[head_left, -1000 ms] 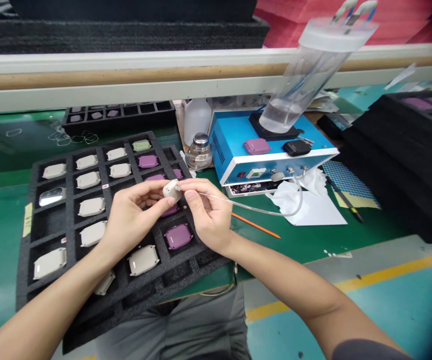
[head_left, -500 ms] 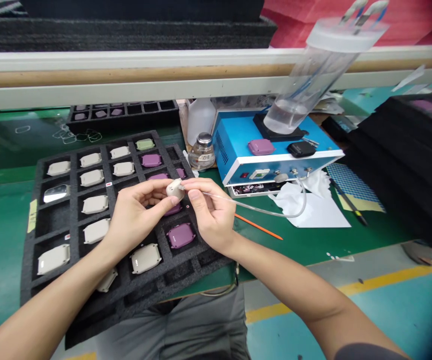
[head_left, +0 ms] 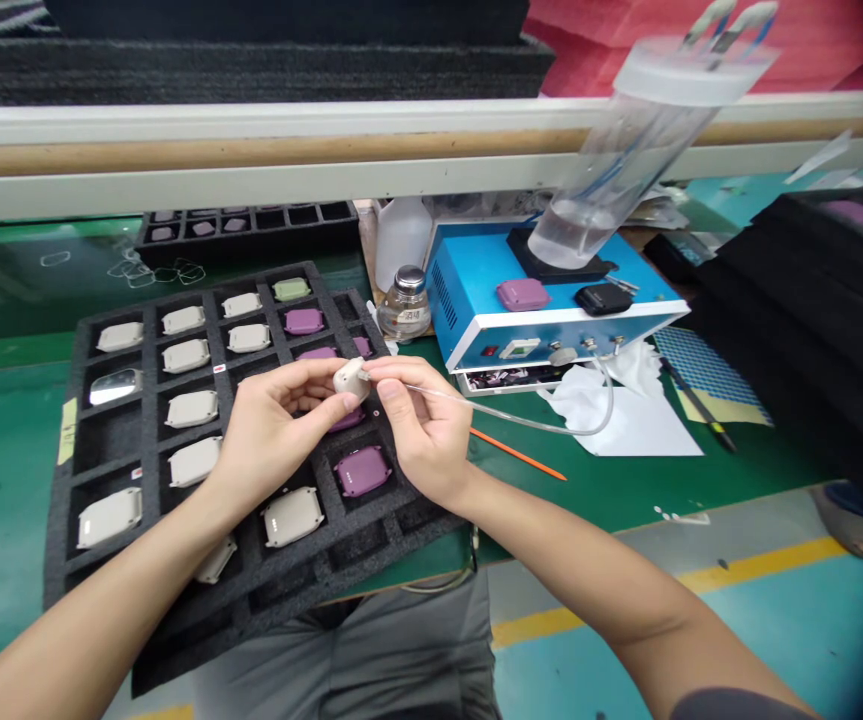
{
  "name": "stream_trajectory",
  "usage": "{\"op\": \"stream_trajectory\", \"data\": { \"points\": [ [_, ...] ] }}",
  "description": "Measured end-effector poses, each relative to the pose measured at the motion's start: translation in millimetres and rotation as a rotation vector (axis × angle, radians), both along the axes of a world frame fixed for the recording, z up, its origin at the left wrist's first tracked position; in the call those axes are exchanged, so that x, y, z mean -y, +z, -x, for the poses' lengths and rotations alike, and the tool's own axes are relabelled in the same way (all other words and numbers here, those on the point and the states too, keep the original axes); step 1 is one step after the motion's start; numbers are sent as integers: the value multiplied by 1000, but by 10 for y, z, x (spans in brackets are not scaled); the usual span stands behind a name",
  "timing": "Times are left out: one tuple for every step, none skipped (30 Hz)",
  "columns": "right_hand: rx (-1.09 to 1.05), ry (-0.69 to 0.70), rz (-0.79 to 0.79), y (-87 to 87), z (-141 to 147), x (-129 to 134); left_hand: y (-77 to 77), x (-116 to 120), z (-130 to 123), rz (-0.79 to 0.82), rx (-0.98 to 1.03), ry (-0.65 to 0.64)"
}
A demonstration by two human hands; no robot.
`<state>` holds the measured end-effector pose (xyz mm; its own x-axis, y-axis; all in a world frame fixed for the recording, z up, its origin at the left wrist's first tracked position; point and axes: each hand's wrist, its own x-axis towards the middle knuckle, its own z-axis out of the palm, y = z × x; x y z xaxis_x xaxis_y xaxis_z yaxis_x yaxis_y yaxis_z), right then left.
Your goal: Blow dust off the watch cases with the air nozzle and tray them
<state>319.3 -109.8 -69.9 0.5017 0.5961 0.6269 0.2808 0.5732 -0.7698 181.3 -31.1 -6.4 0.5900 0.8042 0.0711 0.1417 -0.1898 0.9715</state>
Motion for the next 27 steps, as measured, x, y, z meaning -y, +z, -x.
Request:
{"op": "stream_trajectory", "data": {
  "points": [
    [1, -1, 0, -1, 0, 0, -1, -1, 0, -1, 0, -1],
    [4, -4, 3, -1, 0, -1, -3, -3, -1, -2, 0, -2],
    [8, -10, 8, -2, -1, -3, -5, -5, -1, -3, 1, -3],
    [12, -17, 16, -2, -2, -5, -7, -6, -2, -3, 1, -4],
    [15, -22, 25, -2, -3, -8, -8, -6, -2, -3, 1, -5],
    [17, -26, 32, -3, -4, -11, -8, -6, -2, -3, -1, -5],
    [17, -28, 37, -4, -5, -13, -7, -6, -2, -3, -3, -2],
    [14, -28, 36, -5, -6, -15, -6, -5, -2, -3, -5, -1],
    [12, -25, 31, -6, -6, -17, -4, -3, -2, -3, -5, 0],
    [10, -20, 23, -7, -7, -18, -1, -2, -2, -1, -5, 1],
    [8, -16, 16, -7, -7, -18, 1, -1, -2, 0, -5, 2],
    [7, -14, 13, -7, -7, -18, 4, 0, -2, 1, -4, 4],
    [7, -13, 15, -5, -6, -16, 6, 1, -2, 1, -5, 5],
    [9, -16, 22, -2, -5, -14, 7, 2, -2, 0, -7, 6],
    [10, -20, 31, 2, -4, -12, 8, 2, -2, -1, -8, 7],
    [12, -24, 38, 6, -3, -9, 7, 2, -3, -1, -9, 6],
    [13, -28, 42, 10, -1, -7, 6, 2, -3, 1, -8, 5],
    [14, -30, 45, 13, 0, -6, 3, 1, -4, 2, -6, 4],
    [13, -31, 46, 16, 0, -5, 0, 0, -4, 4, -3, 4],
    [13, -31, 46, 17, 1, -4, -3, -1, -5, 5, -1, 4],
    [12, -30, 46, 18, 0, -4, -5, -2, -6, 6, 0, 4],
    [9, -26, 42, 17, 0, -5, -7, -3, -7, 6, 3, 3],
    [7, -21, 36, 16, -1, -5, -8, -4, -7, 7, 4, 2],
    [5, -17, 30, 15, -2, -6, -9, -5, -7, 6, 4, -1],
    [4, -15, 25, 14, -2, -7, -9, -6, -6, 4, 3, -2],
    [5, -14, 24, 13, -2, -7, -8, -7, -5, 2, 1, -2],
    [5, -17, 26, 12, -2, -7, -6, -7, -4, 2, 0, -2]
  ]
}}
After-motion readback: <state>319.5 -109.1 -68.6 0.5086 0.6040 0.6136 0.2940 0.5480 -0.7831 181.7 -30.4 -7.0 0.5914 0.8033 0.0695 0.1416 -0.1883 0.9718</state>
